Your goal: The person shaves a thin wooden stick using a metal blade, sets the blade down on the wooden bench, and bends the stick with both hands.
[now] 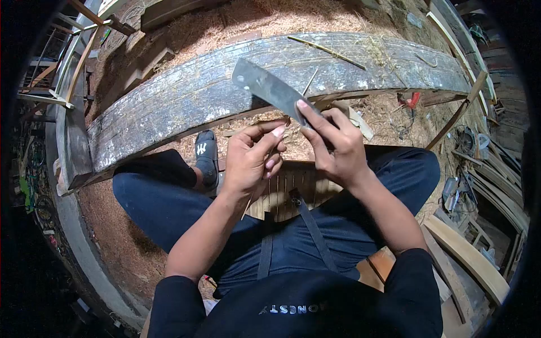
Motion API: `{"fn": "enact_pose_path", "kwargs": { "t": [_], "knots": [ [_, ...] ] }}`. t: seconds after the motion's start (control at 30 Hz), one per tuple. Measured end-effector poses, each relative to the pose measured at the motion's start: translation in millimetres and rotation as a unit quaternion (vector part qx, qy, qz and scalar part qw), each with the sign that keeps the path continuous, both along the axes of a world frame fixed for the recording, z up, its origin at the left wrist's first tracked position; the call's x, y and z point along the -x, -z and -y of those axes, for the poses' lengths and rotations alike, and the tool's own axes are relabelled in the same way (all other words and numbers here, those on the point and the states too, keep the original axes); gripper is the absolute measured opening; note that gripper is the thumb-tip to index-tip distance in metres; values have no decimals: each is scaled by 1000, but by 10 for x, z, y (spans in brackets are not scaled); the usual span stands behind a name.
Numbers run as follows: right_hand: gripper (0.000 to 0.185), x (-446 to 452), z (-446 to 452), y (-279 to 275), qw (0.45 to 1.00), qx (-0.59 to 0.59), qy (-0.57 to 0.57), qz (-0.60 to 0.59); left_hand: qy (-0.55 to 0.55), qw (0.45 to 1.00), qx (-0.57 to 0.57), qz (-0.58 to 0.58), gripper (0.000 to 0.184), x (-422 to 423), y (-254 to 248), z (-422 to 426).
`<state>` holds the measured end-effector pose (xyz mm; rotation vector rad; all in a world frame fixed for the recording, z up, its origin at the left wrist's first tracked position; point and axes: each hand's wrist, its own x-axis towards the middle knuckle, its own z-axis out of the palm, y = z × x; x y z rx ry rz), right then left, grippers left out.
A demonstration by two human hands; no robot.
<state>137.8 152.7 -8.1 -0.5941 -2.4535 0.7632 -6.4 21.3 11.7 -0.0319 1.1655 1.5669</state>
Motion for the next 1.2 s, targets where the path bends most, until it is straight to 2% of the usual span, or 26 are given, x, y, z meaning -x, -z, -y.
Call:
{"fn": "enact_pose_path", "kwargs": {
  "t": [0.13, 0.23, 0.43, 0.57, 0.63, 0.67, 0.9, 0.93, 0.97, 1.03, 1.1, 1.13, 1.2],
  "knots": [
    [50, 12, 203, -55, 997, 18, -68, -34, -22, 1000, 7, -11, 9, -18, 46, 14],
    [50, 17, 113, -76, 999, 21, -33, -5, 14, 999, 4, -47, 7, 30, 28, 8],
    [49, 7, 170, -103, 997, 33, -72, -19, 10, 997, 24, -71, 12, -18, -9, -3],
    [49, -5, 123, -91, 1000, -3, -27, 12, 23, 993, 18, -110, 6, -3, 71, -14],
    [49, -5, 198, -70, 998, -3, -63, 1, 39, 990, 5, -138, 16, 23, 130, 33],
    [50, -1, 189, -73, 999, 9, -52, 7, 17, 994, 17, -106, 14, 4, 136, 29],
    [50, -5, 149, -64, 999, -24, -41, -7, 16, 993, 13, -115, 13, -16, 112, 41],
    [50, -16, 108, -112, 999, -19, -20, 33, 17, 993, 15, -115, 13, -8, 114, 53],
    [51, 0, 54, -51, 999, -35, -7, 12, 23, 993, 15, -113, 14, 2, 119, 56],
    [50, -1, 103, -113, 999, -27, -25, 30, 32, 994, 7, -106, 15, 7, 123, 33],
    [53, 4, 182, -69, 997, -37, -63, -8, 22, 994, 5, -111, 16, -6, 155, 44],
    [49, -15, 182, -121, 998, -9, -53, 37, 25, 994, -3, -105, 16, 2, 153, 48],
    [52, 7, 79, -95, 1000, -17, -13, 13, 32, 995, -6, -100, 16, 16, 146, 88]
  ]
}}
